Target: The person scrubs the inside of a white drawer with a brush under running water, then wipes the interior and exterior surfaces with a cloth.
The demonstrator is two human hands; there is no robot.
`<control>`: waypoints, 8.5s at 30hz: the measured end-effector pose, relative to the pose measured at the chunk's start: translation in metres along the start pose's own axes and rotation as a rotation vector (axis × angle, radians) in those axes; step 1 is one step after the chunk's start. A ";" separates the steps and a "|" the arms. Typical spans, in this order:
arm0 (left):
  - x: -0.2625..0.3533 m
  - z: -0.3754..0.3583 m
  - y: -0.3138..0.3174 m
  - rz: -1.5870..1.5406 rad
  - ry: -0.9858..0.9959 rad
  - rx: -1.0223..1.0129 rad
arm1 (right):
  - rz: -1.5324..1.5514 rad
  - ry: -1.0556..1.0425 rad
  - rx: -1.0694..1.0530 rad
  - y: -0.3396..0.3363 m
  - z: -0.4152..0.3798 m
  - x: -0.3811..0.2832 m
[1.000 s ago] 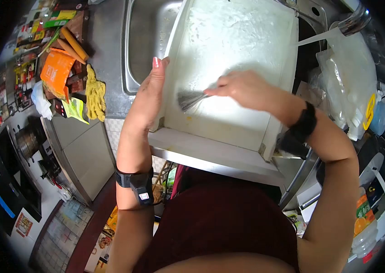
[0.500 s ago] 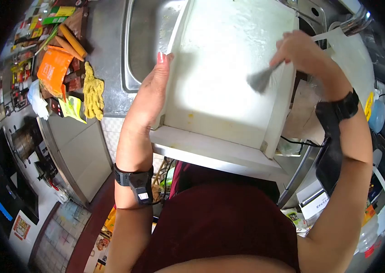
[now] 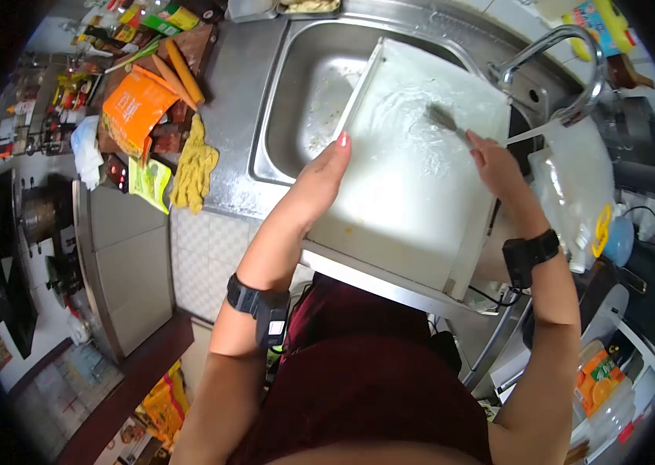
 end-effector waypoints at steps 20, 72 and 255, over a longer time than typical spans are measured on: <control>0.021 -0.025 -0.013 -0.003 0.168 -0.152 | 0.134 0.435 0.226 0.009 0.112 0.009; -0.073 -0.009 -0.186 -0.152 0.229 0.131 | 0.912 0.558 -0.247 -0.041 -0.059 -0.332; -0.090 -0.077 -0.115 -0.469 0.282 0.537 | 0.142 -0.498 0.452 -0.057 -0.099 -0.378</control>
Point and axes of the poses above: each hand's wrist, its own z-axis towards the middle knuckle, its own y-axis out of the palm, x = y × z, the point moved 10 cm from there along z, towards the middle knuckle, and after that the axes turned 12 degrees about x, right-handed, at the moved point
